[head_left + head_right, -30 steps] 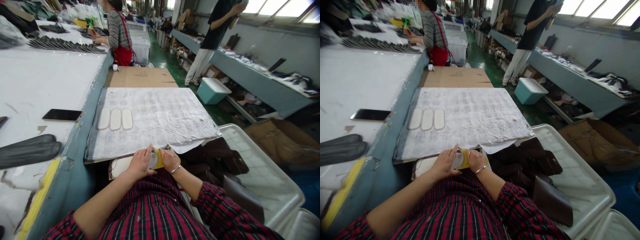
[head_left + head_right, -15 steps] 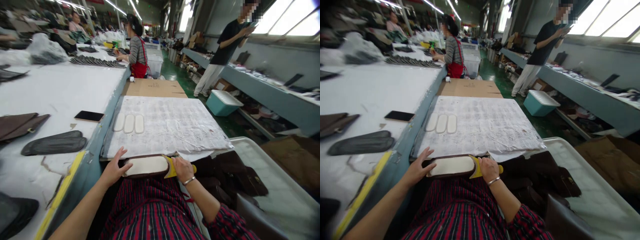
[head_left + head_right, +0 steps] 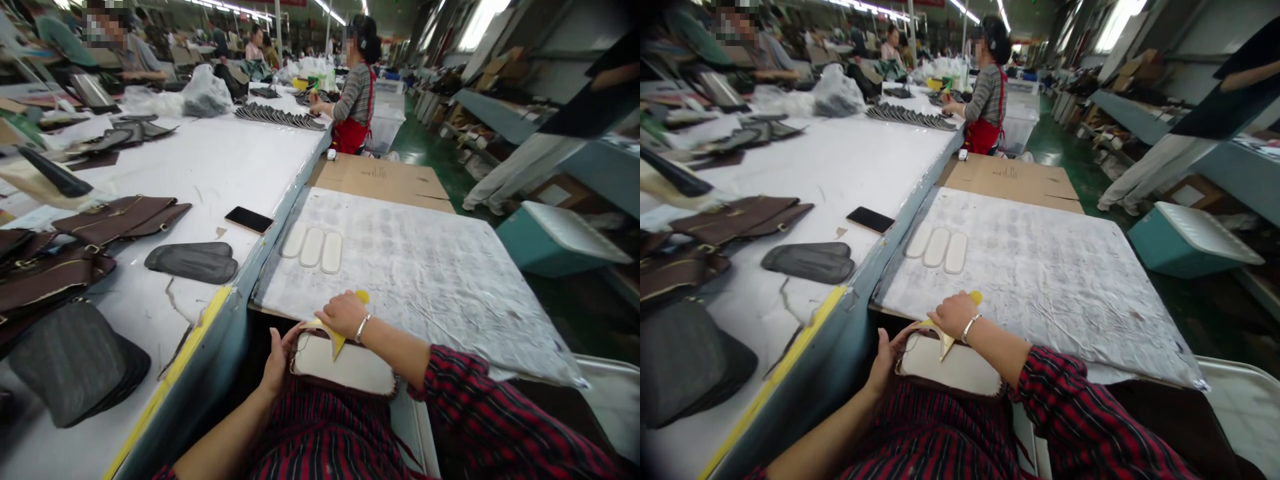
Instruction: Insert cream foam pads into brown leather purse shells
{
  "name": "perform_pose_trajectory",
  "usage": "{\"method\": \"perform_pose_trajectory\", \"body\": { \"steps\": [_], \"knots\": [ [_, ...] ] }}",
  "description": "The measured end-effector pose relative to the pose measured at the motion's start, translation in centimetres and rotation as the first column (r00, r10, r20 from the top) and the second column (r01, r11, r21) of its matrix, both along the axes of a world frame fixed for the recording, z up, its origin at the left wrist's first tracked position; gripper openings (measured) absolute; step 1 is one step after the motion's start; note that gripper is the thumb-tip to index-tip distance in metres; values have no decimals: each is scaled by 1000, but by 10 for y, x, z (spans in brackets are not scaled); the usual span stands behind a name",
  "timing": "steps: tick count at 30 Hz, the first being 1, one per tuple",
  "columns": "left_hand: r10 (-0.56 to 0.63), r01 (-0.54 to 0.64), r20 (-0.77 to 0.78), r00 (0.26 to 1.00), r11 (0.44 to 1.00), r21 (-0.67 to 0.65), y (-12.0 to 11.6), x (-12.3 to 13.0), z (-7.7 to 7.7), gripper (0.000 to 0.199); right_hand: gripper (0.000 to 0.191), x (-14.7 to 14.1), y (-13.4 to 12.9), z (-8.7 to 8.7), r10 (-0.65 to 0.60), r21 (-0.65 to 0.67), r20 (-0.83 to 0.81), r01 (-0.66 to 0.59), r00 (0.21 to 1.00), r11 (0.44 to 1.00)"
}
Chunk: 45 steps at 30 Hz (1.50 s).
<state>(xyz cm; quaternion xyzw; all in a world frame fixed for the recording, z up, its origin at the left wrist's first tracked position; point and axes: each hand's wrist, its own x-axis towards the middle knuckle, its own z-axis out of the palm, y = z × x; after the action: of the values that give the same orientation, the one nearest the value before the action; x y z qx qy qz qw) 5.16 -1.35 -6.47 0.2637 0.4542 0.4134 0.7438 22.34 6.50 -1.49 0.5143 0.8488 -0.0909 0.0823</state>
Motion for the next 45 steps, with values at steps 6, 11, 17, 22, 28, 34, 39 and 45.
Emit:
{"method": "perform_pose_trajectory", "body": {
  "steps": [6,11,17,22,28,34,39,45],
  "knots": [
    [180,-159,136,974,975,-153,0,2,5,64,60,-25,30,-2,407,-9,-79,-409,910,913],
    [212,-238,-298,931,970,-52,-12,-2,-2,43,57,-36,35,-7,586,39,-165,-589,793,808],
    [47,22,-361,931,982,186,-16,-3,18,39,58,-27,20,-8,551,-47,-188,-567,813,822],
    [-91,100,-89,992,990,97,-8,-11,17,47,60,14,1,3,224,-149,-86,-235,971,960],
    [-259,262,-45,965,959,105,10,-27,4,45,30,97,-86,37,-273,-365,-225,179,935,914],
    [-313,354,-207,927,914,199,24,-31,4,37,28,78,-185,28,-782,-861,-412,80,468,502],
    [-265,325,-238,934,908,265,21,-32,4,33,32,13,-196,1,-850,-853,-465,134,247,505],
    [-247,255,-65,967,917,306,2,-34,-1,51,30,-77,-187,-15,-876,-860,-480,222,-51,459]
  ]
}}
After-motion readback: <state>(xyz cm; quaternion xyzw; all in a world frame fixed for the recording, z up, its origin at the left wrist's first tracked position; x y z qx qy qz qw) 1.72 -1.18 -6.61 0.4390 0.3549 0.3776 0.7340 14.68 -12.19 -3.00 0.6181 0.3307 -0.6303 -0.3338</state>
